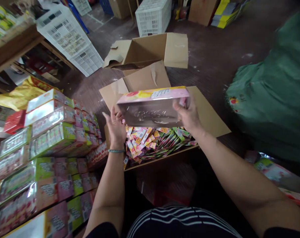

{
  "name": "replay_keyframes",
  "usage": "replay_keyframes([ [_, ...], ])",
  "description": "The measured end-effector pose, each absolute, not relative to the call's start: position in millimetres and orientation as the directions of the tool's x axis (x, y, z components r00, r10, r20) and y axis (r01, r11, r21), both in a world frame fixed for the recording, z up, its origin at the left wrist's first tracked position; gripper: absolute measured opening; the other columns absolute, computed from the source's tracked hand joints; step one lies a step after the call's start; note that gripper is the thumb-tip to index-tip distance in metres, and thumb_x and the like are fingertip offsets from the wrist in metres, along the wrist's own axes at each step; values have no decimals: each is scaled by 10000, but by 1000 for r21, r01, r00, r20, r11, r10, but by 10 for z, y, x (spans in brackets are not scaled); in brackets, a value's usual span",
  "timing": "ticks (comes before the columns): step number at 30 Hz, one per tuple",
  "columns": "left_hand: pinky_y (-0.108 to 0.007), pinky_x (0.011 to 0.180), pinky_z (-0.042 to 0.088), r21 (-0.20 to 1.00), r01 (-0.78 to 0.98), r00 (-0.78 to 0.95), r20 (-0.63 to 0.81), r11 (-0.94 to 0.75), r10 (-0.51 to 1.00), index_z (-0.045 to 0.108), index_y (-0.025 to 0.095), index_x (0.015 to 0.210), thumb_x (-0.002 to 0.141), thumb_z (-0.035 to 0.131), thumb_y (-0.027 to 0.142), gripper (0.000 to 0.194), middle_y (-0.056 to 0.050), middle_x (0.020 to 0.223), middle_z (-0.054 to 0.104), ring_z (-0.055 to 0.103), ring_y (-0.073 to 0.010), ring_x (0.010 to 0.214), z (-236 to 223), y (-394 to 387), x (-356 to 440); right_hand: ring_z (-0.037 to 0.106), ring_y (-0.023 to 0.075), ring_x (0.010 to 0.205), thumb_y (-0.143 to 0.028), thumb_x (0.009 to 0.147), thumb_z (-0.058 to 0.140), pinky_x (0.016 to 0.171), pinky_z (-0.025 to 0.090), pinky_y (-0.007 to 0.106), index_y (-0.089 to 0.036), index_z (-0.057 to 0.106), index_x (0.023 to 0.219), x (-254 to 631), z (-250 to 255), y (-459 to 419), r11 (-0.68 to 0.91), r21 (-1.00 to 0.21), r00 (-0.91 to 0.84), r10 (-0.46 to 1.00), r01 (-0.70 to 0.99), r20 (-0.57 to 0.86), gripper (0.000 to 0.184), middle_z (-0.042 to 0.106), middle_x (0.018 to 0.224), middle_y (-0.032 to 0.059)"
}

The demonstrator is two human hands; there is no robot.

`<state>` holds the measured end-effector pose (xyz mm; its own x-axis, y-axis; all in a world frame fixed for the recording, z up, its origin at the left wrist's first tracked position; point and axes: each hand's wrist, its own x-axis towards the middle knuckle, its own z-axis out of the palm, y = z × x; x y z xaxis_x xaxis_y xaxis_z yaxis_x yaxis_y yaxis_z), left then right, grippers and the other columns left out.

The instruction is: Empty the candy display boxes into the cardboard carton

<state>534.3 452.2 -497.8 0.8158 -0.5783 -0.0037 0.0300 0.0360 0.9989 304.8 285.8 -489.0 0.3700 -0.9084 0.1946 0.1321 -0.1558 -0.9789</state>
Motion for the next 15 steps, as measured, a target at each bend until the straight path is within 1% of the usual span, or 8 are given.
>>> replay_keyframes([
  [2, -575, 1262, 310, 939, -245, 810, 61, -242, -584, 595, 360, 1487, 930, 487, 802, 720, -79, 1598, 516, 392, -328, 1542, -5163, 4455, 5307, 571, 308, 1227, -668, 732, 813, 1134, 445, 546, -229, 472, 1207, 3029, -4878, 2753, -118, -965, 158, -975, 235, 158, 731, 578, 1290, 153],
  [4, -607, 1288, 217, 717, -531, 689, 54, -453, -723, 571, 335, 1525, 910, 631, 703, 719, -96, 1704, 371, 251, -364, 1603, -5391, 4362, 5174, 578, 300, 1197, -619, 679, 845, 1133, 437, 539, -227, 444, 1149, 3003, -4871, 2654, -96, -943, -18, -995, 318, 95, 732, 574, 1287, 174],
  [6, -654, 1286, 166, 461, -733, 510, -114, -500, -853, 517, 321, 1579, 869, 703, 674, 814, -106, 1743, 297, 168, -414, 1620, -5621, 4297, 4989, 590, 292, 1161, -599, 655, 862, 1102, 457, 529, -219, 444, 1144, 2975, -4878, 2589, -81, -932, -79, -995, 354, 56, 747, 577, 1276, 178],
  [7, -686, 1277, 152, 356, -795, 442, -214, -491, -871, 476, 326, 1607, 851, 718, 676, 867, -104, 1743, 300, 152, -434, 1619, -5721, 4292, 4901, 595, 288, 1149, -585, 649, 872, 1089, 462, 522, -209, 448, 1154, 2959, -4888, 2570, -76, -929, -79, -996, 362, 51, 758, 577, 1273, 179],
  [9, -739, 1248, 166, 201, -848, 402, -358, -490, -843, 406, 328, 1643, 836, 715, 683, 934, -102, 1729, 332, 152, -455, 1610, -5870, 4355, 4773, 602, 283, 1139, -563, 654, 874, 1085, 457, 508, -192, 458, 1156, 2923, -4919, 2544, -79, -927, -63, -996, 365, 60, 750, 580, 1255, 174],
  [10, -743, 1235, 201, 151, -846, 424, -391, -511, -817, 379, 315, 1654, 844, 694, 684, 944, -108, 1728, 332, 165, -457, 1605, -5918, 4421, 4739, 605, 279, 1130, -564, 672, 860, 1087, 451, 505, -190, 462, 1145, 2901, -4937, 2532, -87, -928, -59, -996, 363, 70, 722, 585, 1236, 165],
  [13, -655, 1205, 338, 55, -785, 532, -450, -617, -717, 344, 250, 1660, 892, 611, 642, 903, -138, 1759, 240, 221, -456, 1584, -5983, 4706, 4705, 613, 273, 1102, -556, 718, 814, 1085, 445, 505, -202, 471, 1091, 2823, -4988, 2483, -132, -925, -79, -991, 357, 111, 618, 599, 1169, 130],
  [15, -602, 1178, 390, -1, -756, 567, -503, -655, -652, 376, 223, 1637, 917, 569, 566, 820, -161, 1743, 263, 331, -451, 1532, -6003, 4909, 4678, 612, 276, 1123, -537, 717, 815, 1094, 445, 508, -210, 475, 1099, 2774, -5009, 2443, -169, -913, -122, -984, 371, 132, 607, 596, 1180, 125],
])
